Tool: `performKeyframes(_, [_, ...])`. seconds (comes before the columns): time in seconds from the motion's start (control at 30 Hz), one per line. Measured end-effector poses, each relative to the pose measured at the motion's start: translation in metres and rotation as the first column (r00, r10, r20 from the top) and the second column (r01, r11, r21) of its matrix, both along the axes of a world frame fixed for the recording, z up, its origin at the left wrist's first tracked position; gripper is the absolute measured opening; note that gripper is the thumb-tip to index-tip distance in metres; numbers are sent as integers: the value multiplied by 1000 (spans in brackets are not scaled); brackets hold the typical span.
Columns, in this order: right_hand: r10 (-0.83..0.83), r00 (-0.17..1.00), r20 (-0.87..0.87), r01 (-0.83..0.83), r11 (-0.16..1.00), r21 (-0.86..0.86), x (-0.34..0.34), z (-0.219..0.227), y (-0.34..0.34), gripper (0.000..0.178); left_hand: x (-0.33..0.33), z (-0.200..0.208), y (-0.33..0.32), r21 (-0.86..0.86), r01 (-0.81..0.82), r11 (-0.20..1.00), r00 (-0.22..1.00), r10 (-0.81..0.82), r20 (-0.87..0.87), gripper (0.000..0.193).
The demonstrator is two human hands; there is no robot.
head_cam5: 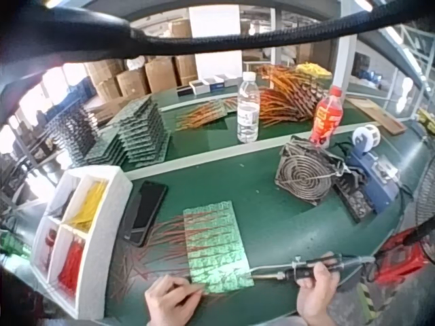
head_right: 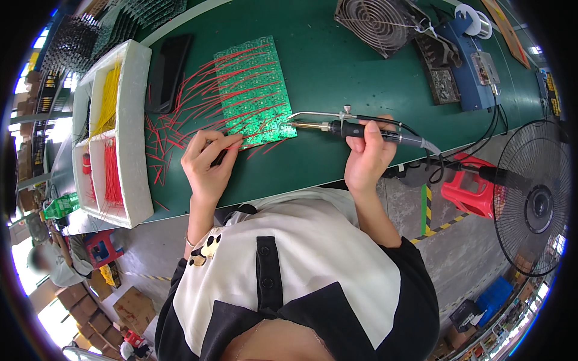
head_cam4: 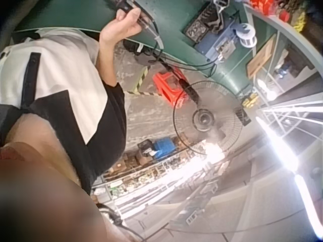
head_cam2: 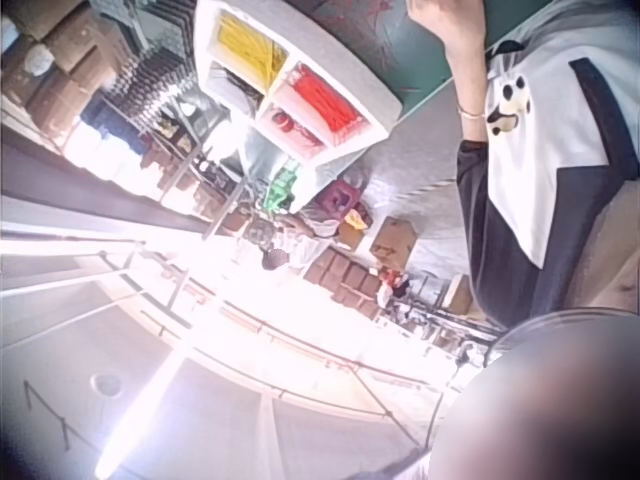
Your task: The person inserts red wires into a circuit board and solders them by hand with a soldering iron.
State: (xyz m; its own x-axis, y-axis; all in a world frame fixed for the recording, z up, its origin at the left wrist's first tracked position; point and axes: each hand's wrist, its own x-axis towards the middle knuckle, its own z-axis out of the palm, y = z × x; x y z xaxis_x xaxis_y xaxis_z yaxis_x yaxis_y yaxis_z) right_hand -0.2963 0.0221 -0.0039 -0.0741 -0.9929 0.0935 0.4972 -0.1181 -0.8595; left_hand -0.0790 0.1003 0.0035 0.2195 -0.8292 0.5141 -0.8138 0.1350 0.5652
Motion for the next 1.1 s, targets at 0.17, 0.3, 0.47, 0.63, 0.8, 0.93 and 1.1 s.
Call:
performKeyframes(0.17, [-56, 998, -20, 57, 998, 19, -10, 0, -4, 9, 1, 0, 0, -23, -7, 1000, 998, 5, -67, 18])
performKeyframes(0.3, [-44, 999, -2, 44, 999, 27, -19, 0, -6, 10, 8, 9, 7, 25, -38, 999, 986, 42, -162, 9])
performKeyframes(0.47, [-49, 999, 1, 49, 998, 35, -25, 1, -5, 11, 19, 16, 16, 28, -140, 990, 986, 142, -84, 19])
performKeyframes(0.63, [-55, 997, -53, 57, 998, 37, -26, -2, -6, 14, 6, 11, 17, 15, -14, 1000, 977, 17, -214, 18])
performKeyframes(0.8, [-51, 997, -53, 53, 998, 37, -26, -2, -4, 13, 0, -9, 8, -224, 177, 958, 896, -251, -367, 17])
performKeyframes(0.93, [-5, 1000, 30, 5, 1000, 12, -27, -3, -3, 11, -1, 3, 2, -197, 226, 954, 907, -280, -315, 11])
performKeyframes(1.1, [1, 999, 35, -1, 1000, -4, -28, -3, -4, 12, -6, 21, -2, -78, 104, 992, 994, -106, -22, 11])
